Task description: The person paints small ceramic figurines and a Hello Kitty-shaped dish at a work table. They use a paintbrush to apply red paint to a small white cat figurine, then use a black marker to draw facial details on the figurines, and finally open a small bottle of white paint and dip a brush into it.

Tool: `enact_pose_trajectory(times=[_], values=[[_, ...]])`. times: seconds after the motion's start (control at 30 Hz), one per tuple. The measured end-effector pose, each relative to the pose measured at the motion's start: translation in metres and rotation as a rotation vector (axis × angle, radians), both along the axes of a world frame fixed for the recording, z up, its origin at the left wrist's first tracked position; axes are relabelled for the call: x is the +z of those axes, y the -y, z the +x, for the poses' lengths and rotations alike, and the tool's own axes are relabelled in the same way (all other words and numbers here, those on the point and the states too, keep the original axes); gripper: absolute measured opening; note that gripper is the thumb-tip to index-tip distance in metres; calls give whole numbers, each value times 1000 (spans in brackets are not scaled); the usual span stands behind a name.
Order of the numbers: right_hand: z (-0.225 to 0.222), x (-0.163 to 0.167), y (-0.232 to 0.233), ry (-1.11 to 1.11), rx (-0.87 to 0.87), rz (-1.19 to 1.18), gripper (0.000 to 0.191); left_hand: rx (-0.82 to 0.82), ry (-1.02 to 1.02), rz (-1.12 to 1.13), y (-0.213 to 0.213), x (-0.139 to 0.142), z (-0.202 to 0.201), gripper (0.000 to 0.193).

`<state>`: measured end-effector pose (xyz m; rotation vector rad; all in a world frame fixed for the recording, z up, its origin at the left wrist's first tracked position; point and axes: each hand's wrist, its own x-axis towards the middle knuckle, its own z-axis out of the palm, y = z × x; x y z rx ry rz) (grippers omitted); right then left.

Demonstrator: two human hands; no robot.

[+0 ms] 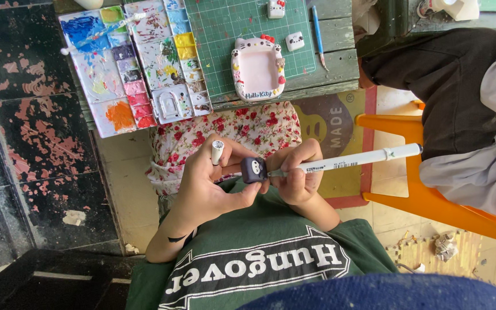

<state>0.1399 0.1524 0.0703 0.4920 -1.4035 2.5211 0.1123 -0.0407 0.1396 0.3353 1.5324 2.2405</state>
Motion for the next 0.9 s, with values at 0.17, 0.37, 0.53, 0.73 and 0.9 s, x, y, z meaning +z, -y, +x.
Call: enact_pose_trajectory(times=[0.17, 0.37, 0.53, 0.73, 0.9], values=[[1, -7, -1, 13, -50, 22, 28, 15, -32, 21, 0, -6, -5, 41], [0, -7, -3, 0, -24, 63, 29, 33, -43, 3, -1, -7, -3, 40], [1, -5, -1, 47, -20, 15, 27, 21, -32, -9, -2, -6, -3, 39], [0, -5, -3, 32, 14, 55, 28, 26, -27, 23, -3, -7, -5, 39], [1, -5, -4, 46, 17, 28, 27, 17, -44, 0, -2, -7, -5, 39]])
